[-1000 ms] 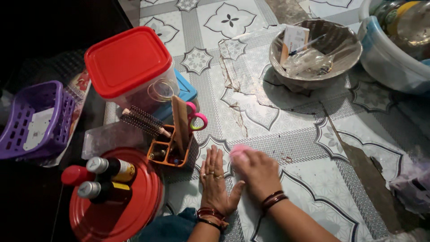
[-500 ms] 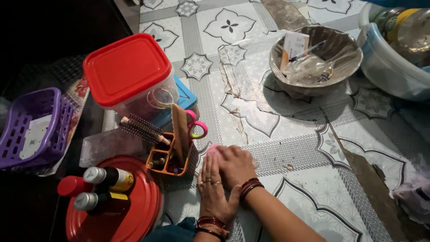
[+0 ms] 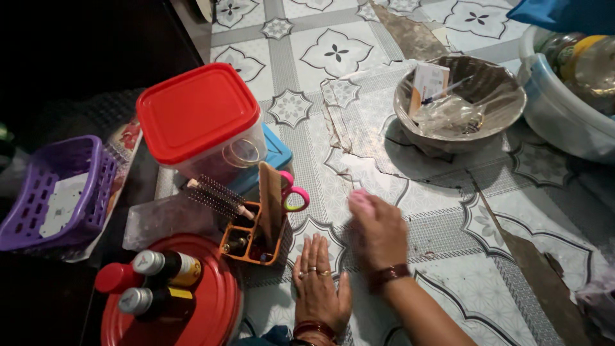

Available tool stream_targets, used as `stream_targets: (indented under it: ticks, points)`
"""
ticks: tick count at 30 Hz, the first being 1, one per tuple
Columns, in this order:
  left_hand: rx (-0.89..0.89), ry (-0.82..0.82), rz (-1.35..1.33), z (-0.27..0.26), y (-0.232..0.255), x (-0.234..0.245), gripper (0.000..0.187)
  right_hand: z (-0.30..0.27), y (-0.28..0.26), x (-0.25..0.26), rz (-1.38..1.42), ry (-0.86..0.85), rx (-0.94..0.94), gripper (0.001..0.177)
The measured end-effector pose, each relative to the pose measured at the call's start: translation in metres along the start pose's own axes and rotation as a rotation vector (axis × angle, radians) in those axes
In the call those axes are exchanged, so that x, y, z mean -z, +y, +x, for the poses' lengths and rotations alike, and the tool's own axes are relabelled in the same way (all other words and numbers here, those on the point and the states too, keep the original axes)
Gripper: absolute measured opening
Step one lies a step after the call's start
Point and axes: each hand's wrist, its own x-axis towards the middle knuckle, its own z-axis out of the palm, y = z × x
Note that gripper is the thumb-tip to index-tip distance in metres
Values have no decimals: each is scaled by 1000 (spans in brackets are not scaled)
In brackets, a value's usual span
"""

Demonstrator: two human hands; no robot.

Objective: The person organizes cosmetic items on a table. They wipe the table surface with a pink cloth, place a comb and scissors into a holder, and arrange various makeup items including lipsticks and tubes into a clear plastic box.

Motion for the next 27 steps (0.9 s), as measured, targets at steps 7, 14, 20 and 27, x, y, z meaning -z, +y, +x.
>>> stream_targets:
  ticks: [7,14,20,27]
  points:
    - [14,-86,-11,3,-5,-3,91,68,0,-64,-291,-365,145,34]
    - [-10,-81,-4,3,-4,-3,88,46,39,-11,-166,-344,20,32]
    - [-79,-112,1,2,-2,1,89,20,71,33,84,-300,33,33]
    - [-135,-70,-13,1,-1,6,96,96,97,-14,213,28,20,50]
